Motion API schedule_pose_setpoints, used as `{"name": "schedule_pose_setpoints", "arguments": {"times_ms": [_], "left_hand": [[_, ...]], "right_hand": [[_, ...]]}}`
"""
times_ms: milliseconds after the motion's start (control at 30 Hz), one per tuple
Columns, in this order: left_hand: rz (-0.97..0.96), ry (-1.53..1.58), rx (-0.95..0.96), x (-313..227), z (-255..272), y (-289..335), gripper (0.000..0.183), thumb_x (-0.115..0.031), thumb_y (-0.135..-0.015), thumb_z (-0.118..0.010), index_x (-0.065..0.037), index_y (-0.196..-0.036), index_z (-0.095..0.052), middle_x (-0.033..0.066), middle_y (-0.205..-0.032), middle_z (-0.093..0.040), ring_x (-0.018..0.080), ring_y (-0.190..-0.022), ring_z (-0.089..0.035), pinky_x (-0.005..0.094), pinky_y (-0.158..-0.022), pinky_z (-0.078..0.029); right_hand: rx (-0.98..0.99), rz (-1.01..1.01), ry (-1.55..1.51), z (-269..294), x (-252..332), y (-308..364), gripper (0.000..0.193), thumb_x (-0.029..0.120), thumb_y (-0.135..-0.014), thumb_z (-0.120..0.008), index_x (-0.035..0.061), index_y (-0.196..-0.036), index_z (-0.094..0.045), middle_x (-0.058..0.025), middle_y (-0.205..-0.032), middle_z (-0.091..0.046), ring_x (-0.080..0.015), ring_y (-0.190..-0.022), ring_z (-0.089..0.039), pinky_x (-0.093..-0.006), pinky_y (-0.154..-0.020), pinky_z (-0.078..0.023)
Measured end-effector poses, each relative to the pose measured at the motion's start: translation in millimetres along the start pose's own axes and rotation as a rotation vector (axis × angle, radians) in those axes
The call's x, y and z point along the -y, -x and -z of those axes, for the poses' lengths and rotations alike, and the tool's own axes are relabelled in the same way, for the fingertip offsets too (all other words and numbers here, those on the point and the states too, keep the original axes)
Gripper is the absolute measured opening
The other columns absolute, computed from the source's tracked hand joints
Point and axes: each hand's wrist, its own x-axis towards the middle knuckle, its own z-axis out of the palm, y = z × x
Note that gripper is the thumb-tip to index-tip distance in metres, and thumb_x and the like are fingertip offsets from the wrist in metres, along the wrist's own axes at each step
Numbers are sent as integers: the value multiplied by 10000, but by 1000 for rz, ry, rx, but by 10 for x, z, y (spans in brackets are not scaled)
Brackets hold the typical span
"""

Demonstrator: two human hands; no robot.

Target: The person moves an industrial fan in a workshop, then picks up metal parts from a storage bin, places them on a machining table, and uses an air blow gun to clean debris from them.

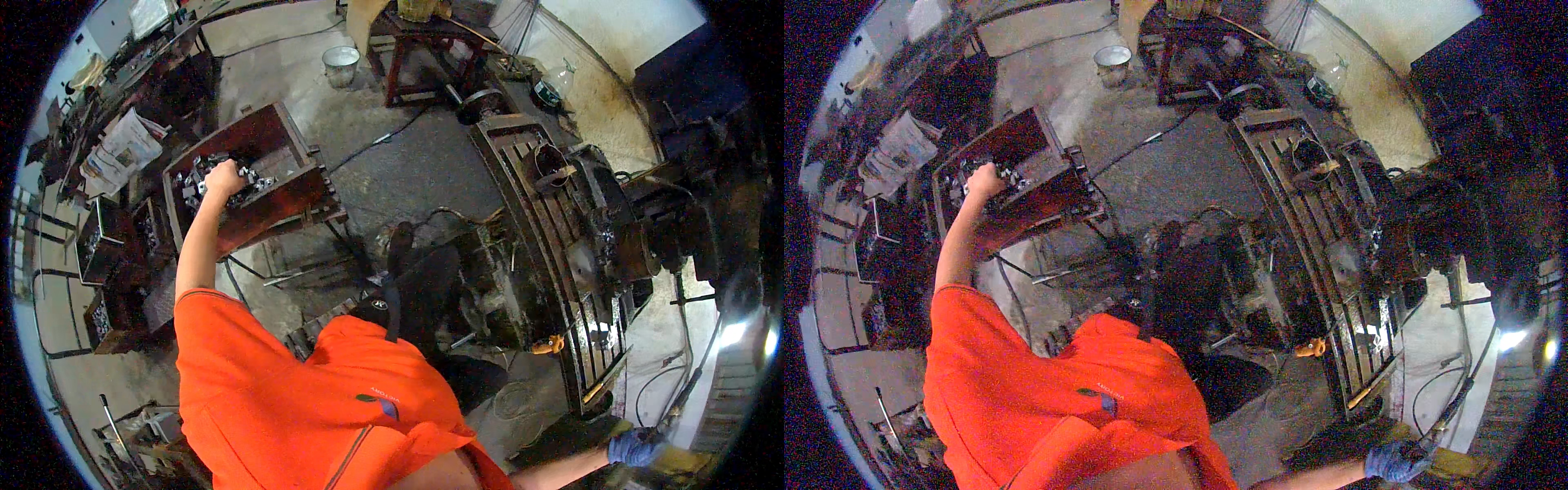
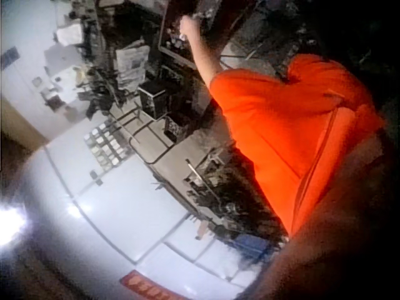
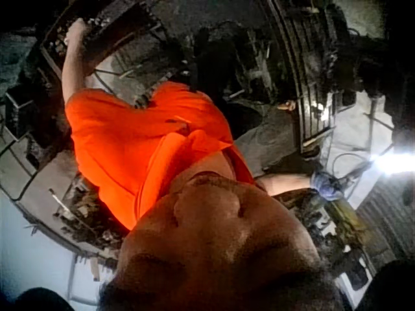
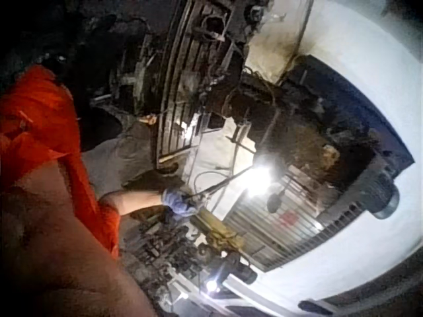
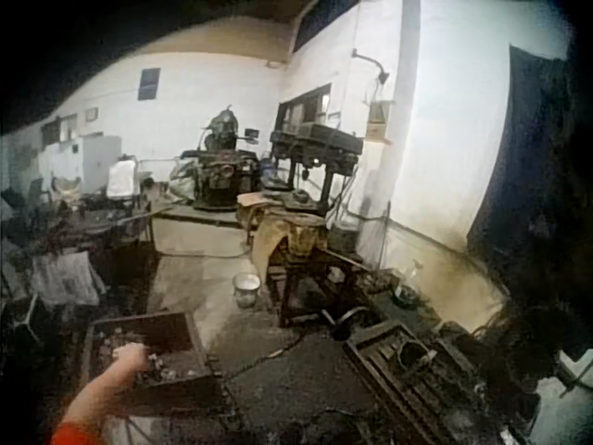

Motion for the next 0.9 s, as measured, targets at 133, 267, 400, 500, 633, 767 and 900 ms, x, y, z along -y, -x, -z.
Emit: {"name": "schedule_pose_setpoints", "arguments": {"times_ms": [133, 267, 400, 500, 633, 767, 900], "left_hand": [[-72, -27, 67, 97, -120, -37, 342, -261, -677, -650, -96, -972, -601, 148, -1007, -609, 313, -974, -569, 412, -807, -461], [86, 311, 29, 32, -205, -25, 431, -261, -675, -647, -124, -1078, -582, 128, -1062, -598, 298, -1012, -553, 397, -829, -448], [195, 300, 37, -27, -267, -62, 477, -281, -671, -661, -109, -1106, -568, 141, -1094, -582, 278, -1008, -562, 408, -822, -449], [48, 217, -38, 122, -557, -316, 466, -247, -672, -668, -108, -1102, -557, 160, -1044, -597, 323, -988, -558, 410, -836, -439], [-102, 223, -67, 110, -630, -414, 480, -75, -656, -614, -60, -1127, -521, 156, -1076, -574, 311, -1011, -535, 401, -827, -432], [-304, 407, -268, 266, -867, -679, 451, -36, -631, -598, -3, -1075, -529, 178, -1066, -562, 345, -1008, -517, 406, -856, -408], [-277, 630, -329, 213, -494, -731, 260, -17, -649, -631, 22, -889, -536, 126, -804, -587, 270, -755, -574, 343, -689, -440]], "right_hand": [[33, 5, 123, -25, -121, 10, 172, 148, -764, -638, 0, -850, -616, -105, -766, -637, -253, -647, -598, -342, -603, -487], [282, -145, 279, 99, -40, -118, 188, 135, -780, -606, -1, -911, -607, -108, -837, -634, -242, -727, -596, -340, -660, -477], [331, -409, -51, 244, 59, -263, 313, 103, -755, -600, -17, -1040, -552, -124, -974, -609, -235, -855, -571, -335, -788, -458], [239, -375, -48, 256, 215, -416, 300, 135, -780, -579, -23, -1035, -566, -132, -968, -615, -238, -845, -582, -334, -771, -464], [159, -301, -277, 190, 616, -798, 279, 160, -823, -531, -63, -972, -610, -152, -947, -635, -239, -832, -599, -338, -766, -475], [100, -442, -494, 216, 619, -945, 165, 20, -769, -565, -68, -904, -603, -155, -922, -636, -251, -852, -602, -349, -767, -480], [42, -274, -569, 205, 666, -1104, 168, 76, -833, -489, -66, -824, -579, -202, -897, -623, -296, -850, -602, -391, -775, -481]]}}
